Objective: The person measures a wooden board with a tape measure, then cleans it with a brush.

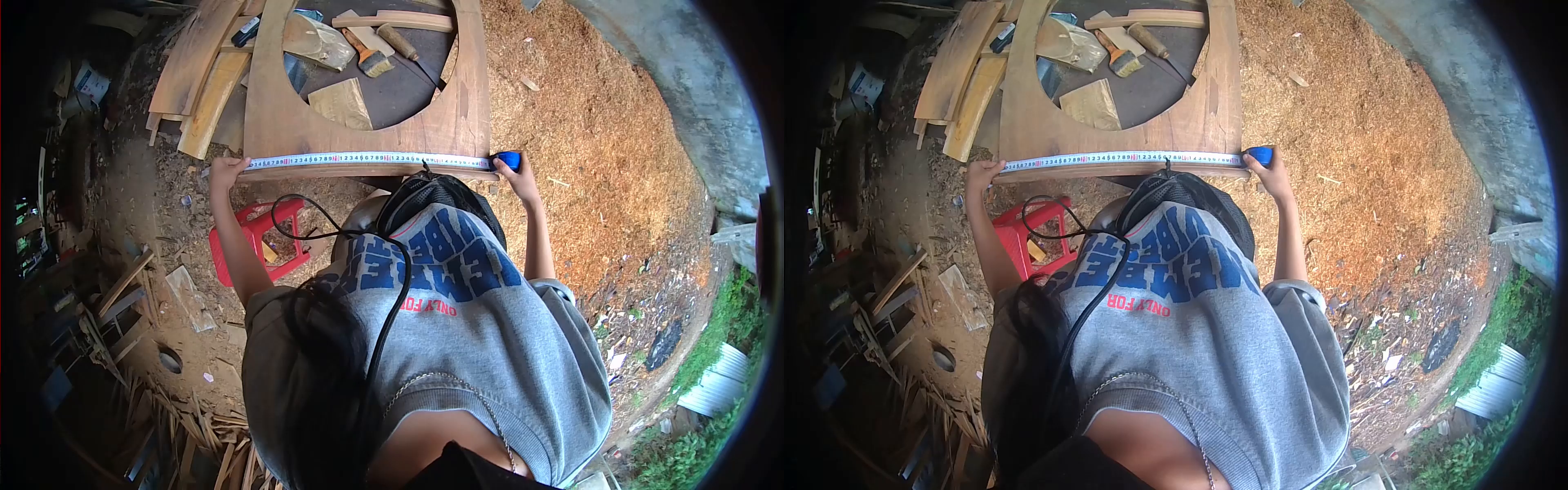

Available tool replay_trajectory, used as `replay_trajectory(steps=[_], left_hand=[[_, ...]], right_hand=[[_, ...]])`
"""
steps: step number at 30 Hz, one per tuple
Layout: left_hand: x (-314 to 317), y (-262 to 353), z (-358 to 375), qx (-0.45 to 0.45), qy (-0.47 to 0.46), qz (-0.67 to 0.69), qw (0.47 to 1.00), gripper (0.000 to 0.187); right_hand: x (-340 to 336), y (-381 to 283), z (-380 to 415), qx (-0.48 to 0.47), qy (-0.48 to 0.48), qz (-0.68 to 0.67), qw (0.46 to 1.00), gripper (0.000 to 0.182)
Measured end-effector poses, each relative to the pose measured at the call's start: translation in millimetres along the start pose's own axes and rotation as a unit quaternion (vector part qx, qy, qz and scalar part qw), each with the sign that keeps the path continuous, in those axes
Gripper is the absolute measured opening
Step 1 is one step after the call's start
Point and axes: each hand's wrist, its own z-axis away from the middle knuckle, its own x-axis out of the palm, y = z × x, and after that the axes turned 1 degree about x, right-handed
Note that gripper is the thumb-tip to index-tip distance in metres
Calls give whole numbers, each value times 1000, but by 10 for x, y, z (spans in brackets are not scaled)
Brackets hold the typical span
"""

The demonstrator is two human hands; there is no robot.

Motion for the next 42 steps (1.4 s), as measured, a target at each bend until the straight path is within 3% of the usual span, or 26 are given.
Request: replay_trajectory(steps=[24,27,30,32,35,38,42], left_hand=[[-28,146,127,19,13,-17,1000,38],[11,26,37,8,21,-26,999,38],[46,-165,-65,42,12,4,999,39],[-19,101,86,-26,6,-11,1000,39],[11,19,80,15,26,-14,999,39],[60,-95,75,33,29,33,998,41],[-53,-243,164,53,64,93,992,43]], right_hand=[[-87,-134,73,1,1,40,999,55],[-114,-156,96,-16,-25,-4,1000,53],[-84,-356,105,-26,-53,46,997,55],[30,-381,60,-42,-43,139,988,61],[259,-1076,203,-67,-99,194,974,62],[679,-1303,143,-187,-99,220,952,62],[1227,-1992,231,-225,-124,227,939,59]])
